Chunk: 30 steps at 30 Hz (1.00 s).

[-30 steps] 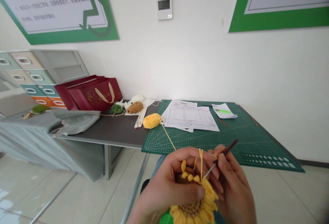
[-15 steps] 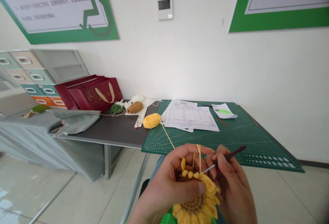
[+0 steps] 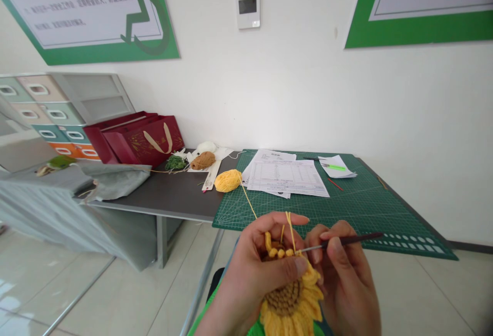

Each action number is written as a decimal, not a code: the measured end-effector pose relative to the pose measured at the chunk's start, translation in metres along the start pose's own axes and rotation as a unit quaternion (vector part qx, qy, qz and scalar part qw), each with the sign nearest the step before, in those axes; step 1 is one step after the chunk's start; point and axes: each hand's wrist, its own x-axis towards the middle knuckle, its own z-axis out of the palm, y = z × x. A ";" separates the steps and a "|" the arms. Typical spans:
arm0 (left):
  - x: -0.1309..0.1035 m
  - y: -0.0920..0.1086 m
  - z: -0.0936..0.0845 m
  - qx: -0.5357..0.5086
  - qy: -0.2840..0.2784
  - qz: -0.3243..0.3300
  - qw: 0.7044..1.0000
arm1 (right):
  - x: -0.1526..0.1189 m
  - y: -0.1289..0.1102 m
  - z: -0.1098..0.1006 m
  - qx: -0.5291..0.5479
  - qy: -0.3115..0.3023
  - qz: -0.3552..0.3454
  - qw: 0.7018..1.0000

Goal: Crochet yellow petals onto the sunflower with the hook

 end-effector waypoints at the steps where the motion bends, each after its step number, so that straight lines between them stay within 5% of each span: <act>1: 0.000 0.000 -0.001 0.008 -0.008 -0.001 1.000 | 0.000 0.000 -0.001 -0.013 -0.004 -0.014 1.000; 11: 0.002 0.000 -0.010 -0.011 -0.069 -0.032 0.997 | 0.002 -0.009 0.003 -0.039 -0.049 -0.074 0.995; 21: 0.002 -0.005 -0.003 -0.024 -0.111 0.028 0.993 | 0.010 -0.008 0.000 0.048 -0.020 0.112 0.992; 27: 0.007 -0.019 -0.015 0.150 0.022 0.087 0.985 | 0.012 -0.003 0.002 0.016 -0.013 0.108 0.994; 30: 0.008 -0.022 -0.020 0.159 0.030 0.103 0.982 | 0.012 -0.004 -0.005 -0.060 -0.014 0.071 0.996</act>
